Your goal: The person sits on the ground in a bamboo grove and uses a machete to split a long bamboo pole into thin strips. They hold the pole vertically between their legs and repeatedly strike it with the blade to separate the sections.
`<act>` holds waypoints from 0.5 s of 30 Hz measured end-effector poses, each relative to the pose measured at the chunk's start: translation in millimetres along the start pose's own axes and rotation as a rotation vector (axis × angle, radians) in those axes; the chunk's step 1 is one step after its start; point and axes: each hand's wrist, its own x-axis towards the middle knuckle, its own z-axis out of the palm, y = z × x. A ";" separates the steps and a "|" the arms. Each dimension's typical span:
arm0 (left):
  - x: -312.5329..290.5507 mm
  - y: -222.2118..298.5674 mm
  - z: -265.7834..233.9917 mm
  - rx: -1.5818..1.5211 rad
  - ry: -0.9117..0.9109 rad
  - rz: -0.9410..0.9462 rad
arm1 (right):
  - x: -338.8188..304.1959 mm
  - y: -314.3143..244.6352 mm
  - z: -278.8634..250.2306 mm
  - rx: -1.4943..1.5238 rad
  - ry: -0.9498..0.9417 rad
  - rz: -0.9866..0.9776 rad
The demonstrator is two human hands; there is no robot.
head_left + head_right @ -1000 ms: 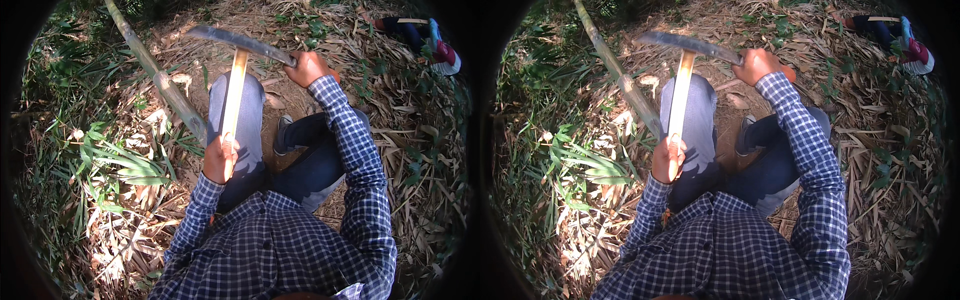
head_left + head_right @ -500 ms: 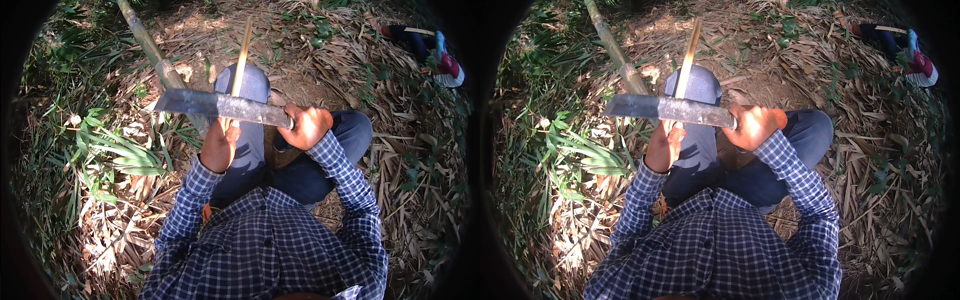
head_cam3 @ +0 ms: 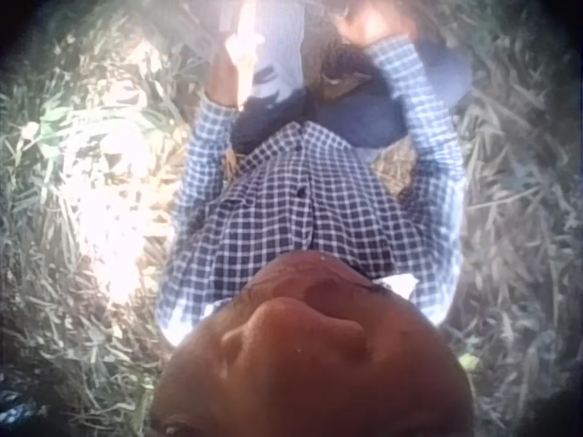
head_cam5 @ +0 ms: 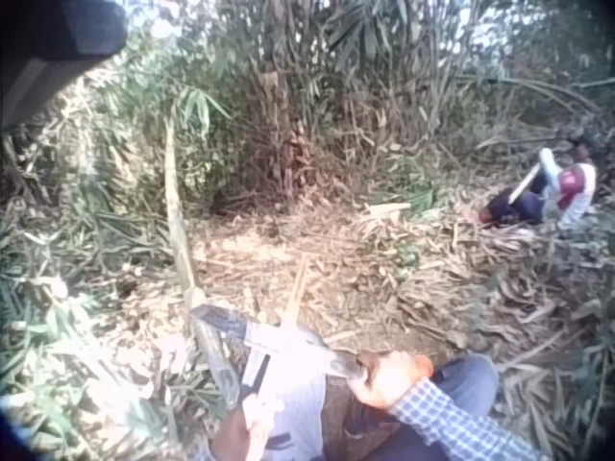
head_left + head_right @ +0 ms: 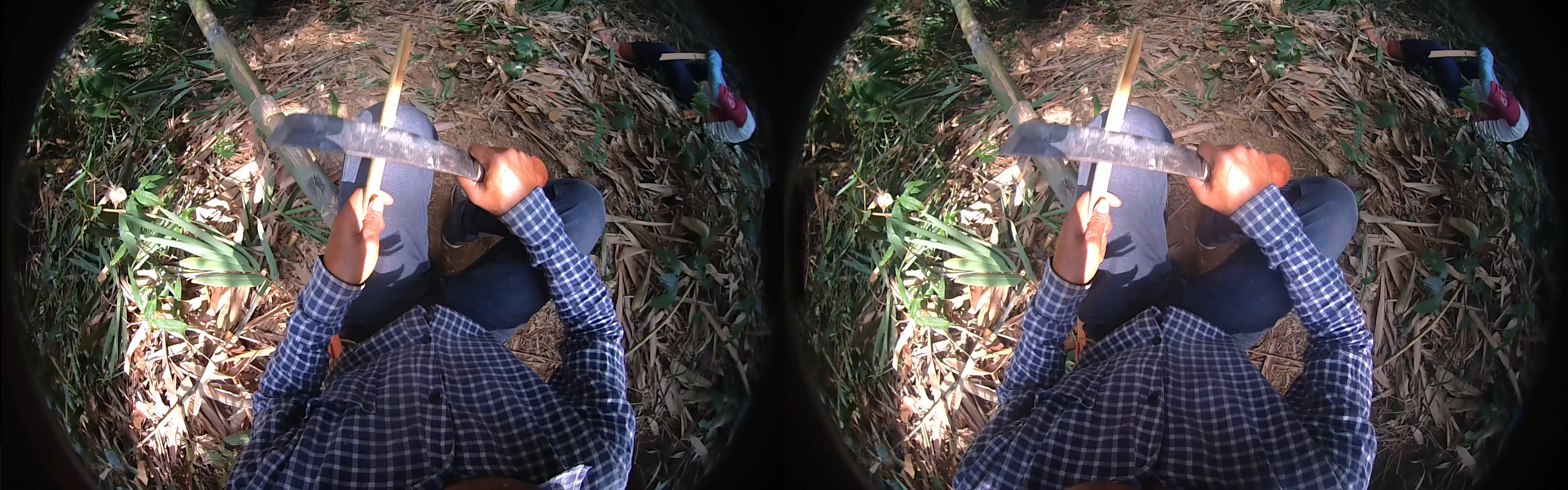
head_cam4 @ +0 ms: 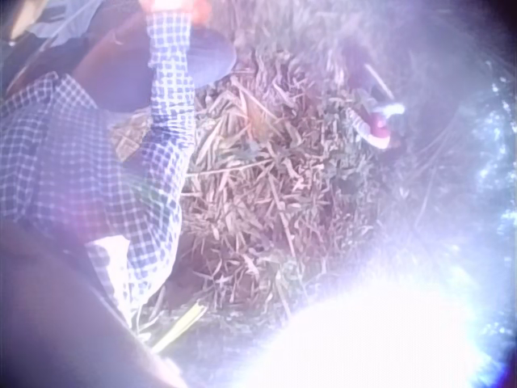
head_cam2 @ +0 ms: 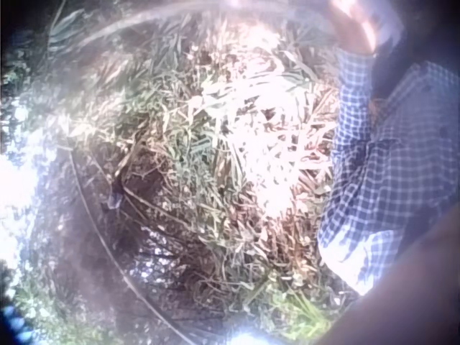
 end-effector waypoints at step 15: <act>-24.8 -5.3 -6.0 0.138 -0.049 -0.016 | -0.6 6.9 -8.4 -0.018 -0.085 -0.019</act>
